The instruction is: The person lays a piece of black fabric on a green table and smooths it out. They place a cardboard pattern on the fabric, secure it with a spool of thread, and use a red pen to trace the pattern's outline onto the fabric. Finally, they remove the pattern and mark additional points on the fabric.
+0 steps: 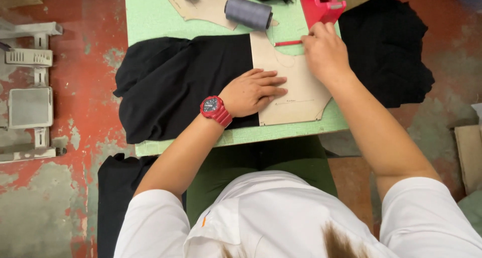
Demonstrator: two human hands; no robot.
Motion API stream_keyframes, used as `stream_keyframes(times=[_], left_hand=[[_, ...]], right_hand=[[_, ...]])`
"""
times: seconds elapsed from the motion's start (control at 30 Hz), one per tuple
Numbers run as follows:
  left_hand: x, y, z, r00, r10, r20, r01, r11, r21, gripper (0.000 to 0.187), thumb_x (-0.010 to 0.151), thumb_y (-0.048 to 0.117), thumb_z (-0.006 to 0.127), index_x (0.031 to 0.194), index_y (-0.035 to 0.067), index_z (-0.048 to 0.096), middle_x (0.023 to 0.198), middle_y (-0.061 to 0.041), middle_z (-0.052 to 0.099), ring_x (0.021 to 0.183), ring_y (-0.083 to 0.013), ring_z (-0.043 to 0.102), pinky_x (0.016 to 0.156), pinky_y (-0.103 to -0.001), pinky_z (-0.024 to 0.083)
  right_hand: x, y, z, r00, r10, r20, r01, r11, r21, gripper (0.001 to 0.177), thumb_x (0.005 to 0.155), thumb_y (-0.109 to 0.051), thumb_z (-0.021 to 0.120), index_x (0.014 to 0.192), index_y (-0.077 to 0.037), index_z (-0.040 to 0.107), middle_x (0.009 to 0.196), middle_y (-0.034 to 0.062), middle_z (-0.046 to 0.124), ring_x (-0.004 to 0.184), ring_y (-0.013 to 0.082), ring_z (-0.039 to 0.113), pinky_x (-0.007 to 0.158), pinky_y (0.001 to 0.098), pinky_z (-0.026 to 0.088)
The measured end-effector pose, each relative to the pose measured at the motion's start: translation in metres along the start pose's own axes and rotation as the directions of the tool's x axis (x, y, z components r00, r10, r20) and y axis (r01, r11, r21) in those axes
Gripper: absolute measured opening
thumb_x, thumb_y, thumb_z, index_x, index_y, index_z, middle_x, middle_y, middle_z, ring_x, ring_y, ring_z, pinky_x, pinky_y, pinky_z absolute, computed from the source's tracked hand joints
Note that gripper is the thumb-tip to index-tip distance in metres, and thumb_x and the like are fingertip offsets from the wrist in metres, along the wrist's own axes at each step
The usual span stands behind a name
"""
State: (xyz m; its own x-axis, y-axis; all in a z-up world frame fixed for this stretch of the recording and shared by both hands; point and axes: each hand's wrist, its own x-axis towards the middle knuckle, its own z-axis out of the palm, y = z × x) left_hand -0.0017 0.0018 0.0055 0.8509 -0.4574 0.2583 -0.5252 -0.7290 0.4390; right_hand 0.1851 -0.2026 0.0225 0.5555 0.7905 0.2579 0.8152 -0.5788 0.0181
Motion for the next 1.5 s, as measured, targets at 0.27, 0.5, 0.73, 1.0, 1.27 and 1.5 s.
stream_keyframes(times=[0.27, 0.5, 0.73, 1.0, 1.27, 1.5], left_hand=[[-0.001, 0.008, -0.006, 0.999, 0.029, 0.023, -0.029, 0.999, 0.018, 0.047, 0.103, 0.047, 0.053, 0.141, 0.021, 0.062, 0.155, -0.003, 0.051, 0.146, -0.0300, 0.043, 0.117, -0.051, 0.030], [0.000, 0.012, -0.012, 0.999, 0.010, 0.046, -0.010, 1.000, 0.001, 0.047, 0.103, 0.047, 0.054, 0.142, 0.021, 0.061, 0.156, -0.002, 0.050, 0.147, -0.0303, 0.041, 0.119, -0.051, 0.029], [-0.001, 0.009, -0.009, 0.999, -0.002, 0.041, 0.002, 1.000, -0.011, 0.048, 0.102, 0.046, 0.054, 0.142, 0.020, 0.061, 0.155, -0.005, 0.052, 0.146, -0.0308, 0.043, 0.118, -0.051, 0.030], [-0.002, 0.005, 0.005, 0.999, 0.027, -0.031, -0.025, 0.999, 0.039, 0.046, 0.100, 0.045, 0.061, 0.142, 0.027, 0.061, 0.151, -0.006, 0.055, 0.144, -0.0306, 0.046, 0.119, -0.052, 0.029], [0.040, 0.048, -0.015, 0.947, -0.008, 0.320, -0.142, 0.886, 0.441, 0.055, 0.096, 0.042, 0.053, 0.150, 0.046, 0.046, 0.136, -0.019, 0.048, 0.121, -0.0471, 0.049, 0.081, -0.057, 0.052], [0.067, 0.057, -0.001, 0.806, -0.192, 0.560, -0.198, 0.804, 0.561, 0.058, 0.100, 0.061, 0.039, 0.156, 0.047, 0.030, 0.136, -0.023, 0.042, 0.111, -0.0568, 0.061, 0.073, -0.051, 0.061]], right_hand=[[-0.004, 0.010, 0.019, 0.995, 0.000, -0.101, -0.001, 1.000, -0.006, 0.019, 0.098, -0.018, 0.075, 0.112, -0.005, 0.072, 0.106, 0.0080, 0.057, 0.098, 0.0303, 0.054, 0.059, 0.0438, 0.053], [0.023, 0.016, 0.047, 0.989, -0.137, -0.061, 0.130, 0.985, -0.114, 0.014, 0.098, -0.021, 0.073, 0.092, -0.009, 0.077, 0.088, 0.0022, 0.058, 0.088, 0.0256, 0.054, 0.044, 0.0410, 0.046], [-0.102, -0.019, -0.047, 0.867, 0.438, 0.239, -0.474, 0.575, 0.666, 0.013, 0.093, -0.011, 0.073, 0.092, -0.013, 0.060, 0.081, -0.0007, 0.069, 0.076, 0.0090, 0.066, 0.070, 0.0254, 0.049], [-0.183, -0.014, -0.010, 0.953, 0.255, 0.164, -0.244, 0.325, 0.914, 0.013, 0.091, -0.009, 0.075, 0.099, -0.001, 0.068, 0.079, 0.0106, 0.071, 0.080, 0.0143, 0.065, 0.068, 0.0274, 0.048], [-0.189, -0.023, -0.026, 0.933, 0.299, 0.201, -0.327, 0.467, 0.822, 0.006, 0.097, -0.009, 0.067, 0.095, -0.004, 0.065, 0.089, 0.0077, 0.068, 0.082, 0.0175, 0.064, 0.076, 0.0286, 0.050], [-0.195, -0.023, -0.030, 0.916, 0.342, 0.212, -0.354, 0.433, 0.829, 0.005, 0.097, -0.005, 0.067, 0.098, -0.004, 0.063, 0.090, 0.0094, 0.069, 0.086, 0.0189, 0.066, 0.079, 0.0295, 0.052]])
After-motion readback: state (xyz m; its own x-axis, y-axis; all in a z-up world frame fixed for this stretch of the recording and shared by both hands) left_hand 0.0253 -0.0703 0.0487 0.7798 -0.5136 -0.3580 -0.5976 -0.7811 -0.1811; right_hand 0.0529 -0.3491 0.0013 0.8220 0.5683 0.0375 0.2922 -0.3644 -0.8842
